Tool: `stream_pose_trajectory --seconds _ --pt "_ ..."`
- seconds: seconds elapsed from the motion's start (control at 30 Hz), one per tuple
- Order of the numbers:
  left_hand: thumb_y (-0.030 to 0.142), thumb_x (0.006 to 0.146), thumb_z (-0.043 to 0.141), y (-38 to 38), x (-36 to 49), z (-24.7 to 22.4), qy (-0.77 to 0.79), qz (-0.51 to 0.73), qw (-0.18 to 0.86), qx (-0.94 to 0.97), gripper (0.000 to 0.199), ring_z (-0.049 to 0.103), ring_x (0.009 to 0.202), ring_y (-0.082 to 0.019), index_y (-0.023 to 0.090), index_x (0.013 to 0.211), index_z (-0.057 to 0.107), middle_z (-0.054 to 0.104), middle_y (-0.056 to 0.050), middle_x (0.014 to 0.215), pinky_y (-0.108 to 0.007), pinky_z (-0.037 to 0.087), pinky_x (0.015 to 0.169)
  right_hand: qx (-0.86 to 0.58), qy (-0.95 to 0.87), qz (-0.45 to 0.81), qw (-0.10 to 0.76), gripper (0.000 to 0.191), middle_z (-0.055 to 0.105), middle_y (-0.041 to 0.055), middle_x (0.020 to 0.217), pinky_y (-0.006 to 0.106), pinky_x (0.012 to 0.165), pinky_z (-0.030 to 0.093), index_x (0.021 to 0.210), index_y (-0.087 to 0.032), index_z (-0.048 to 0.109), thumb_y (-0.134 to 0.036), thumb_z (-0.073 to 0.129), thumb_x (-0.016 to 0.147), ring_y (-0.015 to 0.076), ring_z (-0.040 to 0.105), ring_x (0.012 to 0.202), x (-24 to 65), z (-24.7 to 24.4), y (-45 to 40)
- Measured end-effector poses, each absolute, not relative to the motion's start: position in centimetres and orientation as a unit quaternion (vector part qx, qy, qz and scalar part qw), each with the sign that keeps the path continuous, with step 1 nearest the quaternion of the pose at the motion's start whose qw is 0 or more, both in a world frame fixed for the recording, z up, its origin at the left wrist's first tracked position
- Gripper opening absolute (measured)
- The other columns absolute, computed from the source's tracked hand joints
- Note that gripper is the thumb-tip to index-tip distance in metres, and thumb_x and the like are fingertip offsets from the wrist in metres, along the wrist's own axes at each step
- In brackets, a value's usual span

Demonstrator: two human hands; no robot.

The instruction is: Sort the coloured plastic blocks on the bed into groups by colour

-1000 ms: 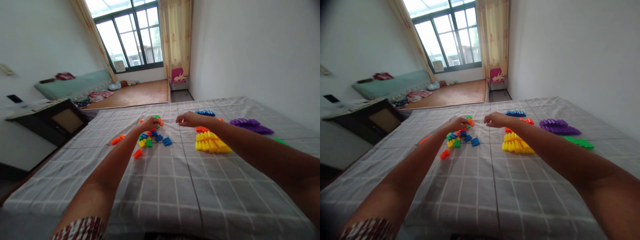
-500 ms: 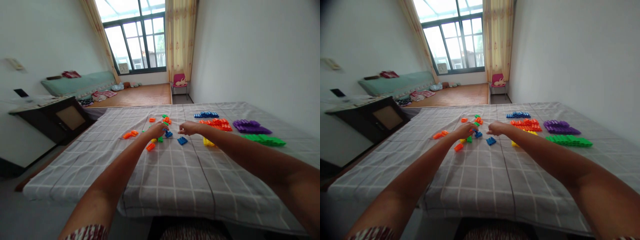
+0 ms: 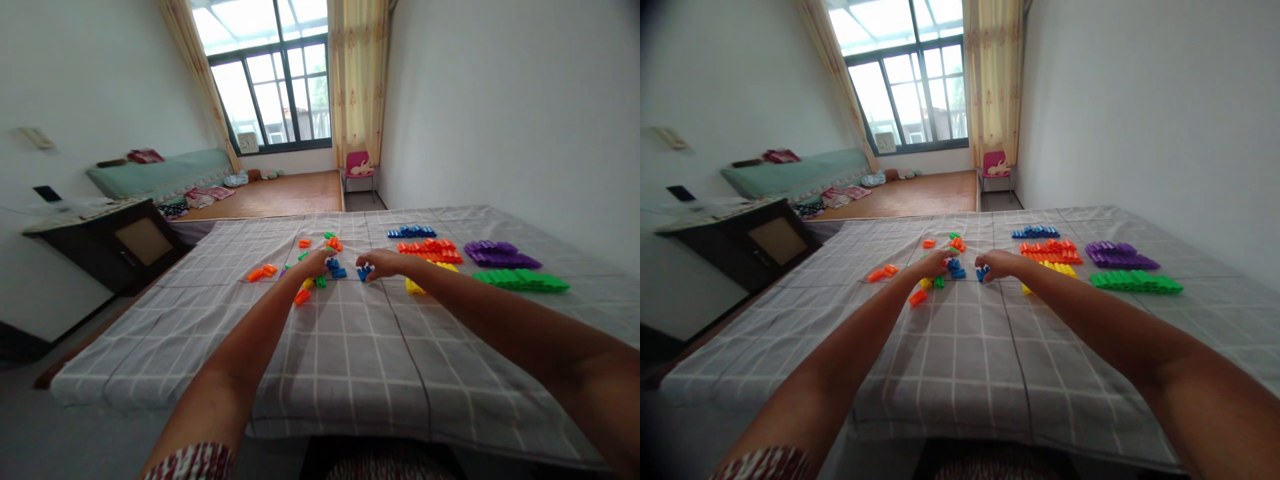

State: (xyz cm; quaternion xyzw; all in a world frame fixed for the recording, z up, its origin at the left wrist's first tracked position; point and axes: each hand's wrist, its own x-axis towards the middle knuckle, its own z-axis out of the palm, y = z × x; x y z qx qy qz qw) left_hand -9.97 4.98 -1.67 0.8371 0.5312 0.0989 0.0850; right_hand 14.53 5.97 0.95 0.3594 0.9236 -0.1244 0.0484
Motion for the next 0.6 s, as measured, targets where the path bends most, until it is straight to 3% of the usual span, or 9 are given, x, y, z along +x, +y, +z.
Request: stream_pose_trajectory --seconds 0.2,0.4,0.6 --pt "0.023 0.076 0.062 6.1 -10.2 -1.8 0.551 0.044 0.086 0.829 0.040 0.065 0.097 -0.020 0.019 0.116 0.066 0.070 -0.006 0.109 -0.028 0.049 0.090 0.338 0.928 -0.152 0.027 0.040 0.070 0.0050 0.111 0.026 0.079 0.047 0.113 -0.022 0.066 -0.023 0.070 0.073 0.0198 0.066 0.095 15.6 -0.1 6.6" --pt "0.019 0.073 0.062 7.9 -8.6 0.0 0.557 0.074 0.034 0.826 0.037 0.065 0.098 -0.020 0.022 0.109 0.068 0.071 -0.004 0.107 -0.027 0.050 0.088 0.320 0.941 -0.110 -0.009 0.040 0.071 0.0059 0.107 0.025 0.080 0.047 0.109 -0.021 0.069 -0.027 0.072 0.070 0.0205 0.065 0.096 17.4 0.2 7.7" --pt "0.025 0.075 0.065 12.3 -2.9 1.4 0.550 0.147 0.045 0.821 0.040 0.066 0.094 -0.020 0.021 0.115 0.065 0.071 -0.005 0.104 -0.030 0.051 0.086 0.452 0.881 -0.108 -0.092 0.037 0.073 0.0022 0.100 0.023 0.078 0.049 0.107 -0.022 0.070 -0.026 0.071 0.069 0.0170 0.066 0.087 26.3 4.0 13.5"
